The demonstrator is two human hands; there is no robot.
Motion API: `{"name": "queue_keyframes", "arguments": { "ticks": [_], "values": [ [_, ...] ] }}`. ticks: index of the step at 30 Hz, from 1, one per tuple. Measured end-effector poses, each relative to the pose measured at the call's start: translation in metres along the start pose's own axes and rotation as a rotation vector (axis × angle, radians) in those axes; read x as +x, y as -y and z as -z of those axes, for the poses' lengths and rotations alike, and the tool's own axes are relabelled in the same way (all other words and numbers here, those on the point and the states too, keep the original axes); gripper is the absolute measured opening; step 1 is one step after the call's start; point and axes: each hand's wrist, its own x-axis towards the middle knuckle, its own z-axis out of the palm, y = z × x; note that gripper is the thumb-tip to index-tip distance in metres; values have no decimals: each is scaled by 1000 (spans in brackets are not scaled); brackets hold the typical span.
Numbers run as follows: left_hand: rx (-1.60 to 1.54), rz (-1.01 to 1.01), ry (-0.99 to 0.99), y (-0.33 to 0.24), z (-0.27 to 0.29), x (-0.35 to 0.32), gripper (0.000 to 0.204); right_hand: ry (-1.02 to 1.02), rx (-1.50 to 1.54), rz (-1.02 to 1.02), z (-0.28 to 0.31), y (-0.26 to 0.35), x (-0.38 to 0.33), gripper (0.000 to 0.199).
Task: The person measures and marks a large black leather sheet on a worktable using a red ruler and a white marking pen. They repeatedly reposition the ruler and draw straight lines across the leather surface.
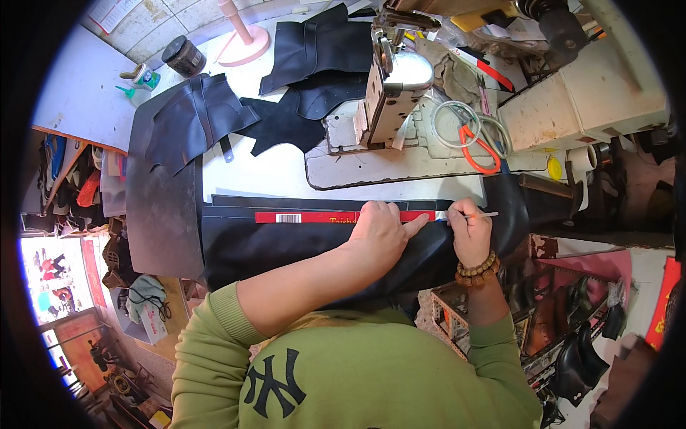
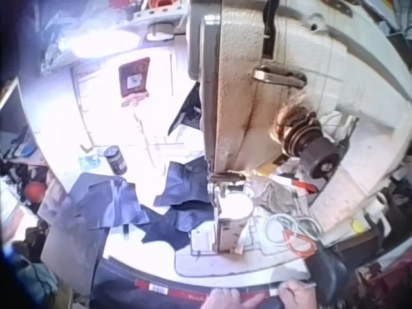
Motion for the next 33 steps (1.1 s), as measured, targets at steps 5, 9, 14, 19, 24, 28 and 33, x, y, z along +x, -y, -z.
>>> {"name": "queue_keyframes", "arguments": {
  "ticks": [5, 9, 14, 19, 24, 28, 33],
  "values": [
    [69, 21, -38, -5, -2, -3, 63, -3, -8, 12, 1, -6, 0, 11],
    [96, 42, -148, -8, -7, -11, 59, -41, 139, -73, 1, -5, -4, 8],
    [-79, 79, -376, -3, -18, -33, 50, -27, -123, 204, -5, 3, -10, 17],
    [-449, 135, -492, 8, -30, -65, 56, 42, -302, 243, -11, 9, -16, 27],
    [-403, 313, -567, 26, -40, -88, 60, 79, -340, 229, -10, 11, -11, 28],
    [-502, 412, -612, 39, -44, -94, 58, 88, -369, 231, -10, 12, -7, 26],
    [-523, 457, -635, 46, -46, -92, 58, 81, -349, 207, -12, 14, -6, 22]
  ]
}}
